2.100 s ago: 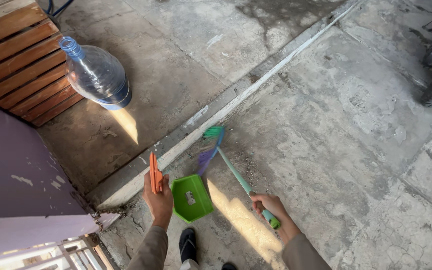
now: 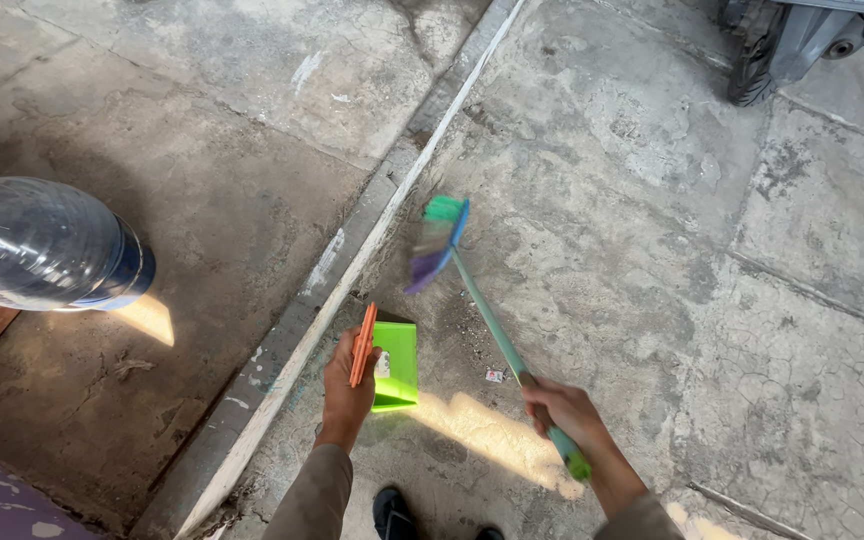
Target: The person sweeps debris from a concrete floor into a dustpan using a small brush, then carries the dustpan to a different area of the floor.
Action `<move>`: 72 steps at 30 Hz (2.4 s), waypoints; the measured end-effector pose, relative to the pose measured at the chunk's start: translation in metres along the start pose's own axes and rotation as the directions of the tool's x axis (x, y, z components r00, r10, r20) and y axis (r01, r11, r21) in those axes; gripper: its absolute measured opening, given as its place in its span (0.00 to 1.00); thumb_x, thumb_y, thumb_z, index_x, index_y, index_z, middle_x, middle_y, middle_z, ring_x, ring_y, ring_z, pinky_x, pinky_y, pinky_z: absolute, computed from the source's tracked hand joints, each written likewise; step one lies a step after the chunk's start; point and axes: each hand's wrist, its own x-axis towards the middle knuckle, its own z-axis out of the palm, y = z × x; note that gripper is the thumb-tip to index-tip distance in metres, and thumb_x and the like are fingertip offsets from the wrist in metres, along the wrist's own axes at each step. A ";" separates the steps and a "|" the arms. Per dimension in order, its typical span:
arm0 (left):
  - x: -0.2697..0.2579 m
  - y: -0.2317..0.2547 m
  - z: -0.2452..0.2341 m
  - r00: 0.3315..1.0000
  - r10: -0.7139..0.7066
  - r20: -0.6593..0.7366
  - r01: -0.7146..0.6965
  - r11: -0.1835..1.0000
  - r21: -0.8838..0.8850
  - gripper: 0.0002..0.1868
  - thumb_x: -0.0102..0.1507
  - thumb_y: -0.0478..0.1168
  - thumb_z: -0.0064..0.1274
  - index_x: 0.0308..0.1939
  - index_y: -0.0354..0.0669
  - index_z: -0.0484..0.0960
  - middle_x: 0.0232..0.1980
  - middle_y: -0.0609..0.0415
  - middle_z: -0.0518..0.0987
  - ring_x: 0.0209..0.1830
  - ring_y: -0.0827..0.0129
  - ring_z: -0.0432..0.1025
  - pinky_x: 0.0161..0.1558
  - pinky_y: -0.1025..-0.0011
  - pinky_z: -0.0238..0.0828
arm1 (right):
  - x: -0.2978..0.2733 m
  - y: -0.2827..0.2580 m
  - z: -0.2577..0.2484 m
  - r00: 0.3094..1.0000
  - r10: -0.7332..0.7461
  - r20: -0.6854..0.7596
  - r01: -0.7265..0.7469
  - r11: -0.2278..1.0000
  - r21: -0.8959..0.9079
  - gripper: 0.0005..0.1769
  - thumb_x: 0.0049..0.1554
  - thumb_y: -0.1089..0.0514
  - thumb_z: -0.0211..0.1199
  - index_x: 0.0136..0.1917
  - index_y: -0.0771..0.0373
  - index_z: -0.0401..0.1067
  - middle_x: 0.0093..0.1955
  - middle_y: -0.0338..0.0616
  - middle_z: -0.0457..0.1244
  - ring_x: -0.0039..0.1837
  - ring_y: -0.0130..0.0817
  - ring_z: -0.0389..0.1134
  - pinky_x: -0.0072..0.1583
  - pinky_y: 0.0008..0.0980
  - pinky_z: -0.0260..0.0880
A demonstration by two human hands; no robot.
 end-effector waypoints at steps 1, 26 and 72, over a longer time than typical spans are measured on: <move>0.000 0.002 -0.001 0.999 0.048 -0.014 -0.047 0.999 0.015 0.18 0.65 0.36 0.54 0.58 0.46 0.74 0.48 0.49 0.81 0.47 0.66 0.77 0.47 0.65 0.75 | 0.017 -0.012 0.012 0.999 -0.035 0.008 0.035 0.999 0.013 0.24 0.59 0.56 0.61 0.66 0.69 0.73 0.32 0.42 0.64 0.26 0.25 0.60 0.28 0.25 0.61; -0.011 0.004 -0.019 1.000 -0.014 -0.020 0.016 0.996 0.084 0.16 0.65 0.37 0.53 0.57 0.46 0.73 0.46 0.51 0.80 0.45 0.64 0.78 0.45 0.63 0.75 | -0.015 0.039 0.030 0.977 0.209 0.039 -0.211 0.929 0.305 0.08 0.63 0.63 0.56 0.50 0.72 0.63 0.33 0.48 0.62 0.27 0.30 0.63 0.30 0.25 0.67; -0.029 0.003 0.004 0.990 0.134 -0.046 -0.130 0.988 0.085 0.19 0.64 0.28 0.51 0.59 0.43 0.72 0.53 0.43 0.80 0.50 0.58 0.79 0.49 0.64 0.76 | -0.063 0.054 -0.050 0.986 0.169 -0.003 -0.169 0.986 0.011 0.28 0.63 0.54 0.55 0.75 0.63 0.64 0.27 0.39 0.57 0.22 0.26 0.53 0.25 0.29 0.55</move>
